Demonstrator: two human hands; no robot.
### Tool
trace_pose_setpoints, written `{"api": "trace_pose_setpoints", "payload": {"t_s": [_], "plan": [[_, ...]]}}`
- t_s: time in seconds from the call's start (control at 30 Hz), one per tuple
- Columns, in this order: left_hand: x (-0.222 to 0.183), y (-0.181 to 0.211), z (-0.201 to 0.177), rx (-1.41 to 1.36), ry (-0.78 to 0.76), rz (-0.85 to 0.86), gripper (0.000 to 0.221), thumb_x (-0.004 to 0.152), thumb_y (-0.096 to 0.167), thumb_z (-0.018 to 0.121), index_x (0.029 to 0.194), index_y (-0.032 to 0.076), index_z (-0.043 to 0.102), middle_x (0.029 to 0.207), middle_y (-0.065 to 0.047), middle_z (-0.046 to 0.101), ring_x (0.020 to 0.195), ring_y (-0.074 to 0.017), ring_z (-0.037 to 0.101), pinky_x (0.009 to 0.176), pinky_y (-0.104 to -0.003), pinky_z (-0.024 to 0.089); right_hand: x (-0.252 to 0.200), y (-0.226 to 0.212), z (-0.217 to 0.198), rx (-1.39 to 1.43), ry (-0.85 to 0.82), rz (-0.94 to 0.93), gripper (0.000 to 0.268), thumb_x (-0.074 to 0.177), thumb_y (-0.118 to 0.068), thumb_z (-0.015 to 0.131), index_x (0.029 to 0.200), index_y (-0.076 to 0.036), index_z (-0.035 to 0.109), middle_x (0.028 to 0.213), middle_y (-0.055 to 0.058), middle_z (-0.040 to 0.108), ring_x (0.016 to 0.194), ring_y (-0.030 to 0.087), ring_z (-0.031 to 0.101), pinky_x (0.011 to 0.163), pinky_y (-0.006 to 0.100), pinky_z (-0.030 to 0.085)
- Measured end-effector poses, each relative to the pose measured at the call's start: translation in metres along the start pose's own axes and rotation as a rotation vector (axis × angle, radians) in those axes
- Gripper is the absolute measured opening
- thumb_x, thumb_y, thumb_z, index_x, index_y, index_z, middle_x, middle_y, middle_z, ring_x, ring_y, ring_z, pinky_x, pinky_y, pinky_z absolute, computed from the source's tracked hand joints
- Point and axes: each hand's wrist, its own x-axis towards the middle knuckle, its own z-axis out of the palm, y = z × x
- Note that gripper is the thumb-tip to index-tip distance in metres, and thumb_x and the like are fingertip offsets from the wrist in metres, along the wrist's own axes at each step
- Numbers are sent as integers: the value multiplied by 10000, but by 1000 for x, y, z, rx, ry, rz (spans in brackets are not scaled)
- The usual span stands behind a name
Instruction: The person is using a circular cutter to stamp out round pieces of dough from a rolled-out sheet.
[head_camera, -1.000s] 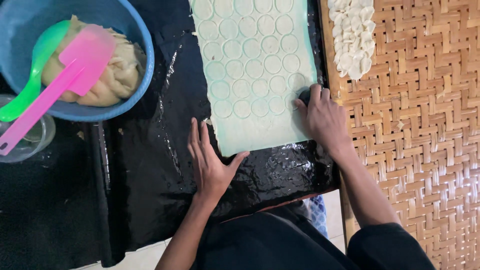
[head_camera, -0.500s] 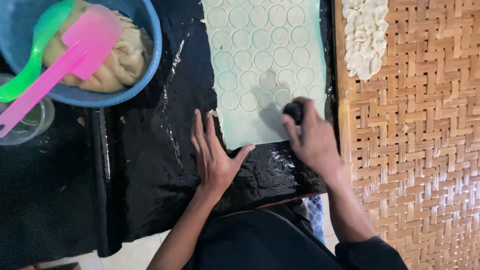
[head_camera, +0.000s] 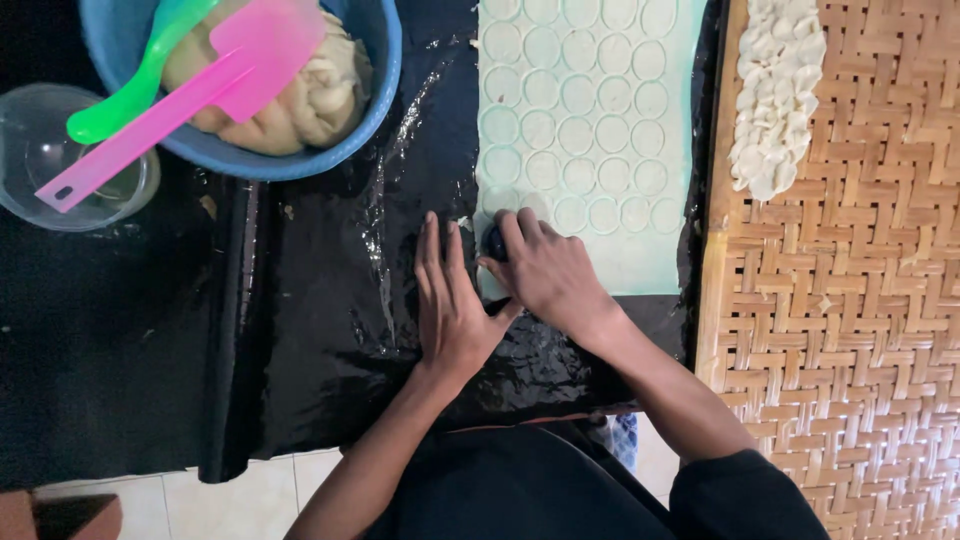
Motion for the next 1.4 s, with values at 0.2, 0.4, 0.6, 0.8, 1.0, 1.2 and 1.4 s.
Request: {"api": "trace_pose_setpoints", "payload": {"t_s": [0.2, 0.4, 0.6, 0.8, 1.0, 1.2, 1.4], "plan": [[3, 1, -5, -4, -27, 15, 1183, 760, 450, 899, 1574, -63, 211, 1636, -335, 185, 1492, -524, 278, 1239, -597, 299, -2, -3, 18, -149, 35, 34, 530, 967, -469, 645, 1217, -17, 527, 959, 161, 600, 742, 294, 708, 482, 399, 529], [3, 2, -4, 27, -91, -31, 1173, 757, 455, 881, 1564, -78, 216, 1631, -351, 176, 1487, -533, 272, 1205, -594, 312, -3, -5, 18, -159, 119, -13, 562, 958, -450, 643, 1265, 4, 524, 964, 166, 593, 732, 283, 711, 449, 384, 520], [2, 3, -5, 30, -49, -3, 1139, 805, 482, 857, 1572, -79, 229, 1644, -333, 188, 1496, -522, 281, 1226, -595, 320, 0, -8, 13, -124, 20, 54, 553, 961, -468, 629, 1264, -17, 523, 988, 177, 599, 711, 318, 708, 464, 420, 530], [3, 3, -2, 48, -13, -11, 1175, 778, 565, 852, 1550, -84, 249, 1622, -338, 224, 1468, -521, 313, 1209, -593, 316, -12, 9, -21, 205, -9, 193, 507, 1005, -410, 626, 1264, 7, 497, 1075, 212, 639, 824, 453, 688, 635, 540, 534], [3, 2, -2, 54, -60, -6, 1183, 766, 538, 869, 1558, -83, 247, 1627, -344, 227, 1462, -524, 322, 1201, -586, 318, -34, 16, -27, 151, 26, 198, 529, 942, -355, 677, 1303, -14, 494, 1092, 212, 604, 855, 441, 689, 639, 533, 541], [3, 2, -2, 49, -53, -4, 1189, 748, 514, 889, 1549, -83, 245, 1620, -344, 223, 1456, -527, 315, 1201, -588, 314, -29, 16, -16, 76, -26, 181, 518, 926, -356, 692, 1291, -41, 504, 1086, 191, 570, 876, 412, 688, 615, 506, 556], [1, 0, 0, 68, -97, -32, 1195, 750, 530, 870, 1550, -97, 240, 1625, -347, 204, 1460, -520, 306, 1183, -592, 319, -24, 14, -7, 3, -7, 158, 504, 960, -396, 651, 1255, -13, 507, 1035, 187, 572, 834, 370, 707, 548, 464, 553]]}}
